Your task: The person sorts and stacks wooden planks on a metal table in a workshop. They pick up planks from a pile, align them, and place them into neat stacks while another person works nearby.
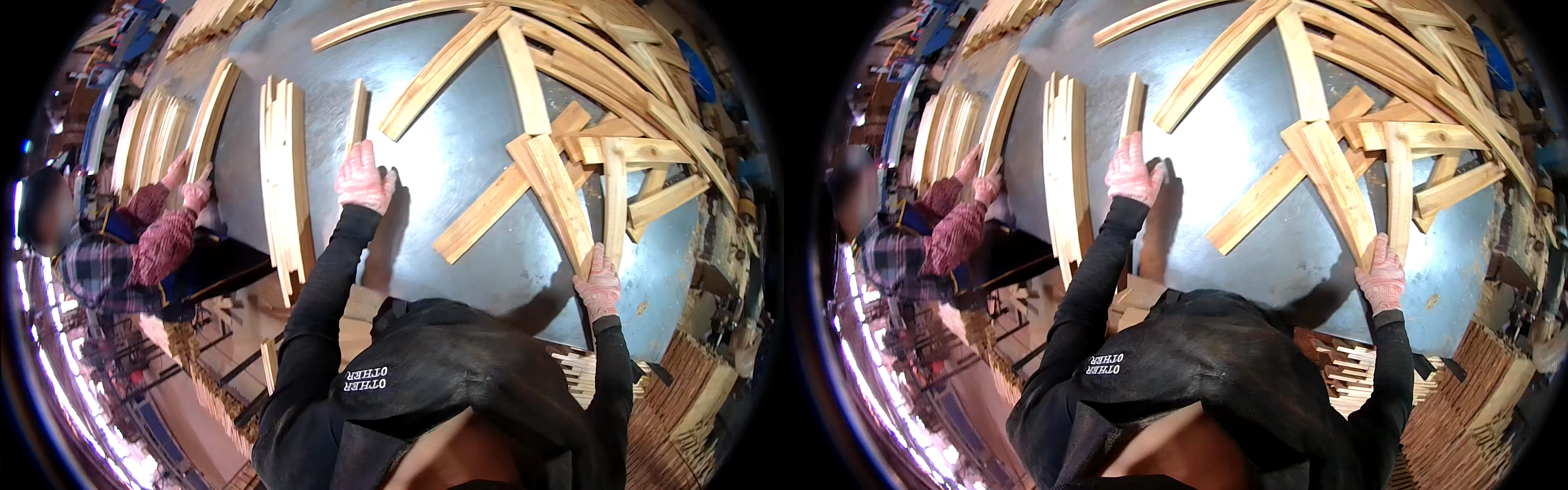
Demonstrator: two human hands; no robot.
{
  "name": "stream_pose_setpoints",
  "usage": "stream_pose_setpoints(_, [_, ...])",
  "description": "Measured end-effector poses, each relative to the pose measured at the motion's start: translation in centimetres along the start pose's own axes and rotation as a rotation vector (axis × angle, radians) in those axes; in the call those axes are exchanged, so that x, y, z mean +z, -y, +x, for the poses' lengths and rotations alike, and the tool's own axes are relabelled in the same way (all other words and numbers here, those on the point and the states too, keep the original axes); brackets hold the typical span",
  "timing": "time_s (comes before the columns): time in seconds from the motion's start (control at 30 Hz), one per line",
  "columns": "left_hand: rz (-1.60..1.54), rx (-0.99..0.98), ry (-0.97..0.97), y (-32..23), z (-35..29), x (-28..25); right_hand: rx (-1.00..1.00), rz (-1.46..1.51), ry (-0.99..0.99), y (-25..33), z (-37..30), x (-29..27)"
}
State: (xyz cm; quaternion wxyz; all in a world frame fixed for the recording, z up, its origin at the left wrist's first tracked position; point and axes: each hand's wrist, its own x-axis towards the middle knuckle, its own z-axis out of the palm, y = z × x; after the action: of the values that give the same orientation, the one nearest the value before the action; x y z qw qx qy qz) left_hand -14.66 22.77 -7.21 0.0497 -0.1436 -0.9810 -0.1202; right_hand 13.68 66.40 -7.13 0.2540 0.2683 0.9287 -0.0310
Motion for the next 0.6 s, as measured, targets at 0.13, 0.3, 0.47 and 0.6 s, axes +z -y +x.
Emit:
stream_pose_setpoints(0.13, [0.1,0.045,-0.005,-2.6,8.5,5.2,-0.075,-0.178,-0.089,-0.4,0.7,0.8])
stream_pose_setpoints(0.3, [0.056,-0.171,0.412,-4.6,13.7,6.5,-0.009,0.115,-0.097,0.9,-2.5,-1.4])
stream_pose_setpoints(0.47, [-1.897,-0.432,1.128,-3.7,8.8,4.6,0.194,0.136,-0.373,-2.2,-1.5,0.4])
stream_pose_setpoints(0.6, [-2.614,-0.545,1.229,-5.4,4.4,2.9,0.233,0.293,-0.21,-3.8,2.0,-0.2])
